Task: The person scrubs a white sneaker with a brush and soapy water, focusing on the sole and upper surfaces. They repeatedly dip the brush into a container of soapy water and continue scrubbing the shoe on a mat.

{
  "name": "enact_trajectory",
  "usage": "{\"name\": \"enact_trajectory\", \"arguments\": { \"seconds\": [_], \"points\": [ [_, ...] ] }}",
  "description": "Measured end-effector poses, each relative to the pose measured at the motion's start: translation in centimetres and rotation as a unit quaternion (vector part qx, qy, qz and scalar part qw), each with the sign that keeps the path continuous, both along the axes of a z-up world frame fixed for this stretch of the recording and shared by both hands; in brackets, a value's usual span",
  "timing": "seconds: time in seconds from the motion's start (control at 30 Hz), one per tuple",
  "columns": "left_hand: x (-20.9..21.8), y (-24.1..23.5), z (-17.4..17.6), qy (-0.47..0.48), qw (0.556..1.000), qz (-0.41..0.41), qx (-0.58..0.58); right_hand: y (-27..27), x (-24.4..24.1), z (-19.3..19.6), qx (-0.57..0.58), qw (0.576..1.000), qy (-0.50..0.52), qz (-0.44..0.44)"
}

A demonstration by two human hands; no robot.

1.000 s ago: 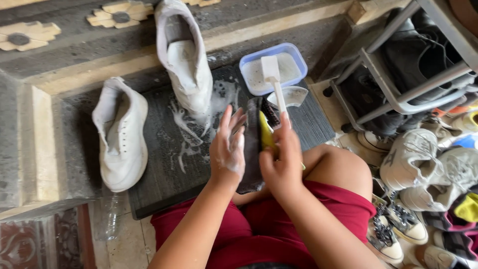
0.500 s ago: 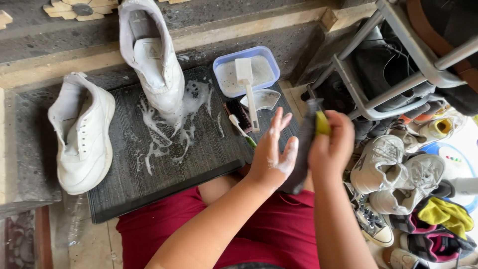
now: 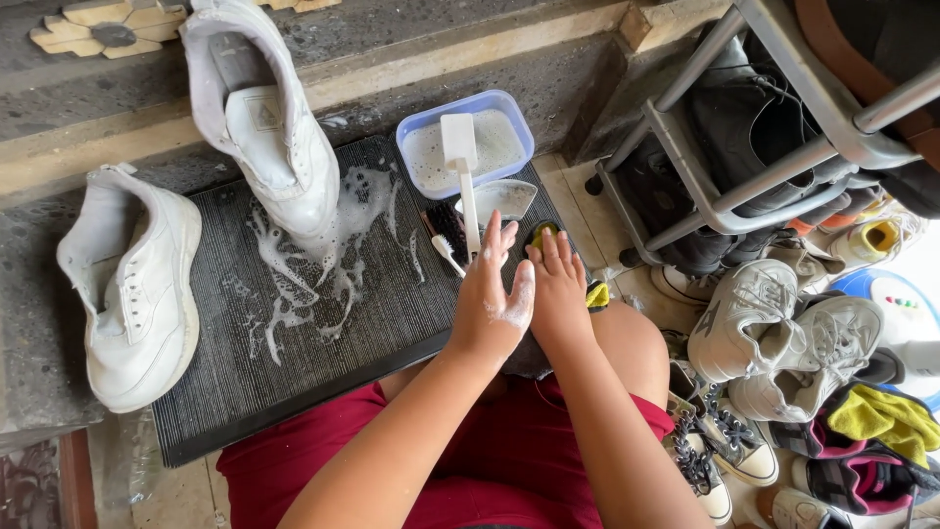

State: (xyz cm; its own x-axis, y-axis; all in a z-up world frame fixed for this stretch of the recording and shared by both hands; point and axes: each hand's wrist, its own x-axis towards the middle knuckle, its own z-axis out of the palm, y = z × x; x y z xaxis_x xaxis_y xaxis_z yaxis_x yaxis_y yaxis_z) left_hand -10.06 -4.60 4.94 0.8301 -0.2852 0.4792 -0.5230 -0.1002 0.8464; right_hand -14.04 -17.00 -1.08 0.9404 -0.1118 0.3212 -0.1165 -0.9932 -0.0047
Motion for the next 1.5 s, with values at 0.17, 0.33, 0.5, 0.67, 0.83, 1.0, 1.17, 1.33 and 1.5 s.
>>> {"name": "enact_trajectory", "arguments": {
  "seconds": [0.17,0.33,0.5,0.67,0.83,1.0,1.17,1.33,1.5],
  "points": [
    [0.2,-0.4,0.1,-0.008,1.000,-0.015,-0.010,-0.6,0.9,0.4,0.055,0.998,0.028,0.025],
    [1.1,-0.2,0.4,0.048,0.996,-0.042,-0.067,-2.2,1.5,-2.3,0.115,0.991,0.041,0.059],
    [1.1,0.3,1.4,0.058,0.994,-0.049,-0.081,-3.3,0.6,-2.9,0.186,0.976,0.038,0.102],
    [1.0,1.4,2.1,0.014,0.995,0.019,-0.098,-1.4,-0.1,2.4,0.273,0.959,-0.011,0.078],
    [1.8,3.0,0.0,0.001,0.994,0.064,-0.087,2.1,0.0,3.2,0.299,0.944,-0.111,0.079],
    [3.2,4.8,-2.8,-0.055,0.990,0.116,-0.066,5.5,1.0,7.2,0.448,0.886,-0.052,0.106],
    [3.8,6.8,-5.1,-0.060,0.985,0.160,-0.025,6.8,2.5,6.5,0.396,0.917,0.026,0.053],
    [4.2,7.7,-6.0,-0.021,0.987,0.157,-0.018,6.6,3.7,5.3,0.321,0.944,0.010,0.074],
    [4.2,7.3,-6.1,-0.007,0.990,0.144,-0.001,6.5,5.5,5.2,0.317,0.928,-0.164,0.103]
  ]
}}
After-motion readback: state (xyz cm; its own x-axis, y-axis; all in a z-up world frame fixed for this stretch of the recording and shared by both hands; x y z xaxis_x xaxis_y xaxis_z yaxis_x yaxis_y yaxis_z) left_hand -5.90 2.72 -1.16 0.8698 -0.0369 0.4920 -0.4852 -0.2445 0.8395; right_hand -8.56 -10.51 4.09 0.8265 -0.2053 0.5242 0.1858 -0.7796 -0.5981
